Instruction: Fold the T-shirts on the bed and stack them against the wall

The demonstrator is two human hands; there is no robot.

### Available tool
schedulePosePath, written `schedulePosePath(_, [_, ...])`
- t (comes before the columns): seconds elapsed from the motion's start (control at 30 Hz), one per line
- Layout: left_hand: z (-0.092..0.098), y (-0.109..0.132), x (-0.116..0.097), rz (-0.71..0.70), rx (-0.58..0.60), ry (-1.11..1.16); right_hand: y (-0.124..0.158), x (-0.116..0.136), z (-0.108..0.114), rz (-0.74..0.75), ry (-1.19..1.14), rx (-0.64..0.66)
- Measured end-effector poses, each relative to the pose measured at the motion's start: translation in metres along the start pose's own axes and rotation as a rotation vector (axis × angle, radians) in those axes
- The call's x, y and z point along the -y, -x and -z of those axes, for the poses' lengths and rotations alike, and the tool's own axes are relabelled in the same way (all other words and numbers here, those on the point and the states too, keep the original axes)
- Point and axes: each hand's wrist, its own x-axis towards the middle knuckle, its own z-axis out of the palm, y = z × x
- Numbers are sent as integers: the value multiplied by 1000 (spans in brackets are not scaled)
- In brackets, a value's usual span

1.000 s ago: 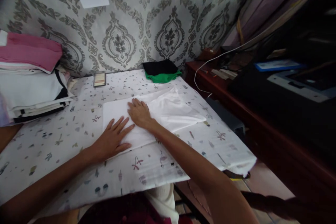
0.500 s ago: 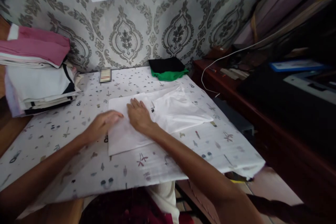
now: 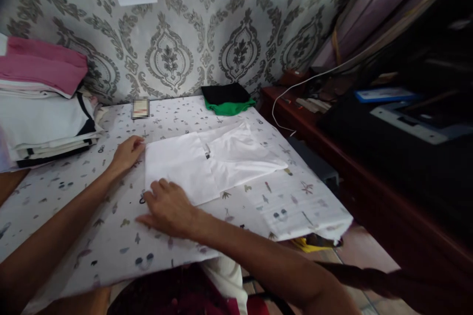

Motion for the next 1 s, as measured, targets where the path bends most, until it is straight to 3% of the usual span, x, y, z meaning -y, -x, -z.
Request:
schedulePosePath(0.17, [0,-12,-9,230,70,57,12,25,-1,1,29,18])
schedulePosePath(0.43, [3,-34,-19,297,149,200,17,31,6,-21,115,69])
schedulePosePath(0.57, [8,-29,-25,313,181,296,18,27,18,-230,-1,87])
schedulePosePath(0.73, [14,-18,-29,327,186,472,22,27,34,-431,-165,-57])
schedulePosePath(0.87, [27,-7,-28,339,156,616,21,41,42,-416,-185,-102])
schedulePosePath(1.0, [54,7,-15,369,149,750,13,64,46,-339,-224,-115])
